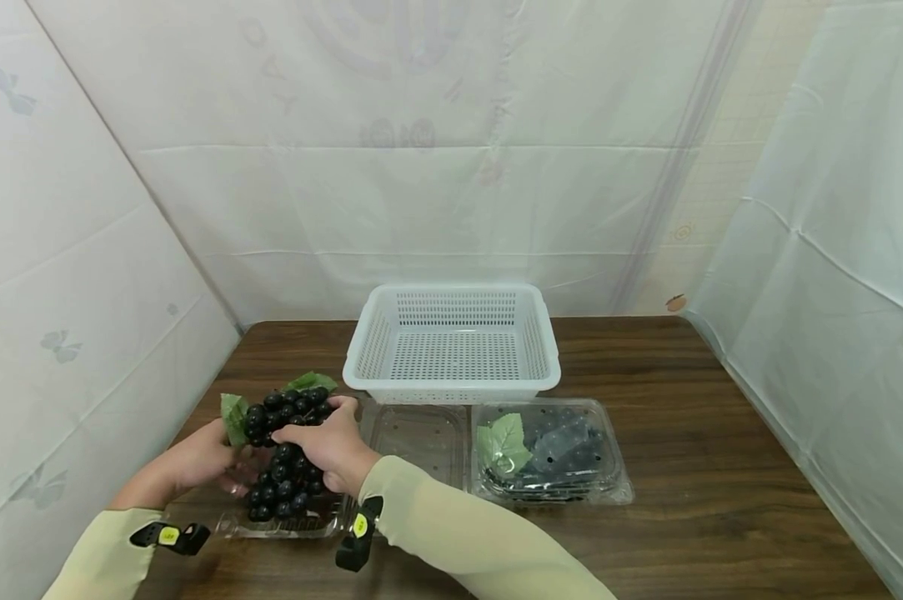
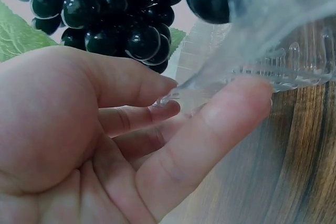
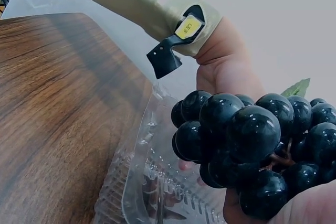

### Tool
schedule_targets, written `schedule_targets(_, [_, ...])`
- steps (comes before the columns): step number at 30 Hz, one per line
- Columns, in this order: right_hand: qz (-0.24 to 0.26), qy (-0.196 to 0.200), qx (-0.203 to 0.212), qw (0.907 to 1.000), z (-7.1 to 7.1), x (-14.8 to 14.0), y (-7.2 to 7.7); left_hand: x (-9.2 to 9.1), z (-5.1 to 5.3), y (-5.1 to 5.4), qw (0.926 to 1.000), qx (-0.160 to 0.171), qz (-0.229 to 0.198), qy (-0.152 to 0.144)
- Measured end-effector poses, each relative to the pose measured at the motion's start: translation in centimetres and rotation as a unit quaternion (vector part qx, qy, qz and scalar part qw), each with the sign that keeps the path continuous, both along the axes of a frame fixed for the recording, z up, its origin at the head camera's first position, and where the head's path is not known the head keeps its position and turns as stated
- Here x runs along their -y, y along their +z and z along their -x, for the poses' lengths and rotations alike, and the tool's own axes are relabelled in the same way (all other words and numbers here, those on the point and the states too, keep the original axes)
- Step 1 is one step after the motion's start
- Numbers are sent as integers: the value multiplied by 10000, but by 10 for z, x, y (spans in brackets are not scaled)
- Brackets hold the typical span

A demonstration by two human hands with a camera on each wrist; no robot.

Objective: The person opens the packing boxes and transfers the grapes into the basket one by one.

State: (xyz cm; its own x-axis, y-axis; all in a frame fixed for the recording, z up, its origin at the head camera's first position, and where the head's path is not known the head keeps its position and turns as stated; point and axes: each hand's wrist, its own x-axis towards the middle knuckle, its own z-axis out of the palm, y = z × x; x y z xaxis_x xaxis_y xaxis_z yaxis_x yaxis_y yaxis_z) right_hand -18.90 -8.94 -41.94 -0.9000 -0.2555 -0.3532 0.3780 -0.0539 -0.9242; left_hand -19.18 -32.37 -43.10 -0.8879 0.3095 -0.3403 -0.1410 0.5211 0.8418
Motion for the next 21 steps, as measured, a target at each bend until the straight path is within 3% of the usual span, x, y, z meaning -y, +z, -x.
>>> schedule_targets(7, [-53, 104, 5, 9999, -3, 0, 3, 0, -1, 2, 10000, 23, -12, -15])
schedule_targets(21, [123, 128, -54, 9998, -5, 2, 11, 0, 5, 0, 9970, -296, 27, -708])
